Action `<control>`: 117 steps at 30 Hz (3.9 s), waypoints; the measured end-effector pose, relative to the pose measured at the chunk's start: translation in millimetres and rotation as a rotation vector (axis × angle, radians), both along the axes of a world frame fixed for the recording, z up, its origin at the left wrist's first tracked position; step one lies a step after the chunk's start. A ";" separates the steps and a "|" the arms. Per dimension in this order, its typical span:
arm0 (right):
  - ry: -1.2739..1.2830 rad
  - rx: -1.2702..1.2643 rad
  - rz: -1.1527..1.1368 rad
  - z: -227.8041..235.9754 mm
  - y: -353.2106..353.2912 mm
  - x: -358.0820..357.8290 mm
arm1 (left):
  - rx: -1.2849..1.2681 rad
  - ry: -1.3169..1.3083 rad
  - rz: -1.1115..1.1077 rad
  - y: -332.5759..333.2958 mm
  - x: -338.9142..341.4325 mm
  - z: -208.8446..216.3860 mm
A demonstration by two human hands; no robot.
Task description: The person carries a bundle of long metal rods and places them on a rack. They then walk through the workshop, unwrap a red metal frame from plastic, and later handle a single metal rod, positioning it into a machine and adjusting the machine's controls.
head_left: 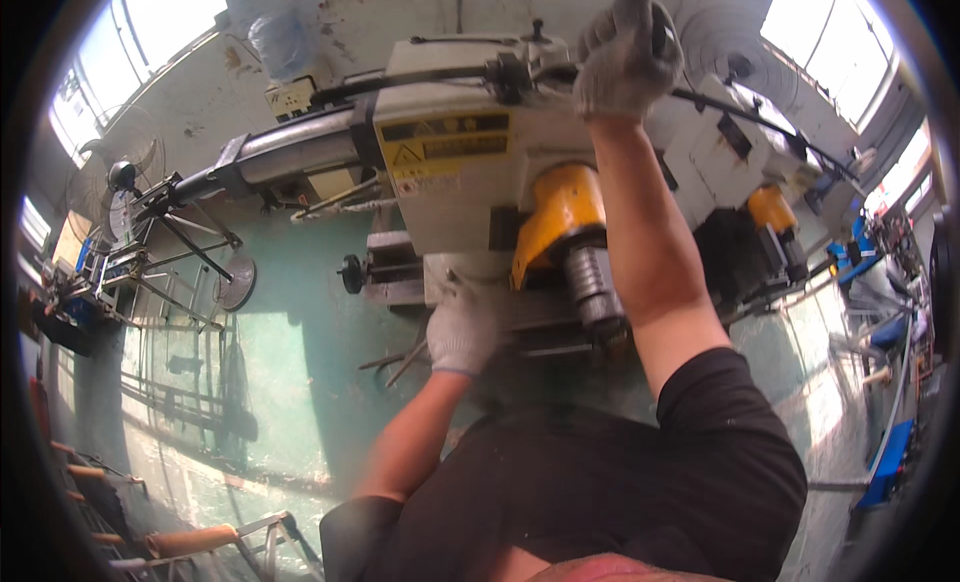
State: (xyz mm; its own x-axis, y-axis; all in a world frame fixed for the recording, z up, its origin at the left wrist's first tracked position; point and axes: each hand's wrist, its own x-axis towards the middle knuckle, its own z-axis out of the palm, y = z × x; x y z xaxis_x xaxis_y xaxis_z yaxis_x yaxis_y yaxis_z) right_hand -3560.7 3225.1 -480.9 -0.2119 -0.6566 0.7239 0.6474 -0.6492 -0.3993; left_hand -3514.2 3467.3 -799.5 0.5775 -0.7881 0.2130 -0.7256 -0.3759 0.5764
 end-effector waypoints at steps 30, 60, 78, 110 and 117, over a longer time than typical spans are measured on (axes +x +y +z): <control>0.147 -0.325 0.108 -25.4 48.4 33.6 | 0.023 0.076 0.018 18.0 0.2 -3.7; 1.853 -0.567 -0.347 6.4 -101.3 144.4 | -0.084 -0.027 0.026 12.9 -9.5 1.1; 1.884 -0.376 -0.615 24.6 -12.3 17.3 | -0.108 -0.020 0.014 13.2 -8.7 -1.5; 1.796 -0.315 -0.259 -4.4 -93.6 1.6 | 0.031 0.029 0.052 6.9 -14.9 6.8; 1.865 -0.540 -0.565 -6.9 -103.9 -5.3 | 0.043 -0.028 0.037 9.8 -14.5 6.7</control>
State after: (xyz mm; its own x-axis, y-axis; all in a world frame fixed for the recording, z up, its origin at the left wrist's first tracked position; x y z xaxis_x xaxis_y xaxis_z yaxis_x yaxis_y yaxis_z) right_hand -3566.0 3121.2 -487.9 0.8160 -0.4816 0.3197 -0.5240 -0.8497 0.0575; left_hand -3528.6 3477.1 -792.8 0.6009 -0.7749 0.1960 -0.7261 -0.4267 0.5392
